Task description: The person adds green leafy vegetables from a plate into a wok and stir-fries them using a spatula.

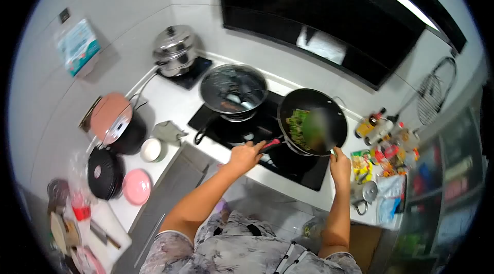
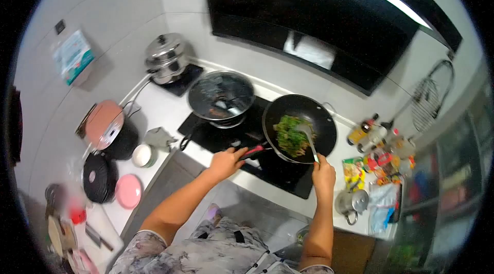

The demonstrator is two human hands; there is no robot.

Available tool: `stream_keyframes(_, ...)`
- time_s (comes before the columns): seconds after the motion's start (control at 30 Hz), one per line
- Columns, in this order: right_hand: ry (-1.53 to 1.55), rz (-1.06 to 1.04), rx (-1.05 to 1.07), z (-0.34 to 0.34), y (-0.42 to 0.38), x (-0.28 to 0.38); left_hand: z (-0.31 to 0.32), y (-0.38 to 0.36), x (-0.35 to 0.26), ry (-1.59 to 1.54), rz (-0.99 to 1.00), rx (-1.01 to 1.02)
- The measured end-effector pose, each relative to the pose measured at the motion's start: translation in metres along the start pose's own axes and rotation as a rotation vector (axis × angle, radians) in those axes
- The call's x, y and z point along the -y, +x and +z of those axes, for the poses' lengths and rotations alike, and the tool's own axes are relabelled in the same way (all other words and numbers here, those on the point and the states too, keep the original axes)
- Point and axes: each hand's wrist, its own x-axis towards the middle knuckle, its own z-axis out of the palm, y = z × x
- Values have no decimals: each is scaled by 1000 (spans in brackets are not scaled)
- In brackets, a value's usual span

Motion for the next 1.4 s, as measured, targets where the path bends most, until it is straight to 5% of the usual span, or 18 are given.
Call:
stream_keyframes(0.1,-140,-10,197,32,4,-19,4,-10,-1,-29,-72,-36)
stream_keyframes(0.3,5,-230,50,59,3,-52,11,-33,6,-129,-116,-112)
stream_keyframes(0.37,175,191,382,53,2,-25,3,-41,4,-161,-155,-106)
stream_keyframes(0.53,415,390,474,48,-14,2,-7,-88,24,-271,-125,-202)
stream_keyframes(0.6,-276,-28,153,50,-22,6,-17,-119,38,-308,-139,-222)
stream_keyframes(0.7,10,-237,-287,25,-60,68,-26,-182,67,-284,-274,-211)
stream_keyframes(0.73,17,-244,-285,21,-81,99,-20,-207,83,-279,-283,-229)
stream_keyframes(0.83,673,-402,-157,2,-157,212,-41,-302,111,-326,-391,-136)
stream_keyframes(0.97,758,-715,85,48,-233,292,-9,-429,150,-323,-617,108)
stream_keyframes(1.07,962,-514,604,105,-299,353,3,-507,152,-438,-731,177)
stream_keyframes(1.2,896,-190,1159,266,-345,372,43,-596,149,-550,-1008,81)
stream_keyframes(1.23,900,-222,1204,295,-356,377,45,-617,147,-635,-1103,105)
stream_keyframes(1.3,764,276,1421,342,-366,381,69,-669,142,-725,-1333,62)
stream_keyframes(1.33,748,248,1470,363,-369,384,79,-693,137,-1001,-1636,23)
stream_keyframes(1.4,723,483,1431,398,-371,390,149,-773,125,-733,-1750,-34)
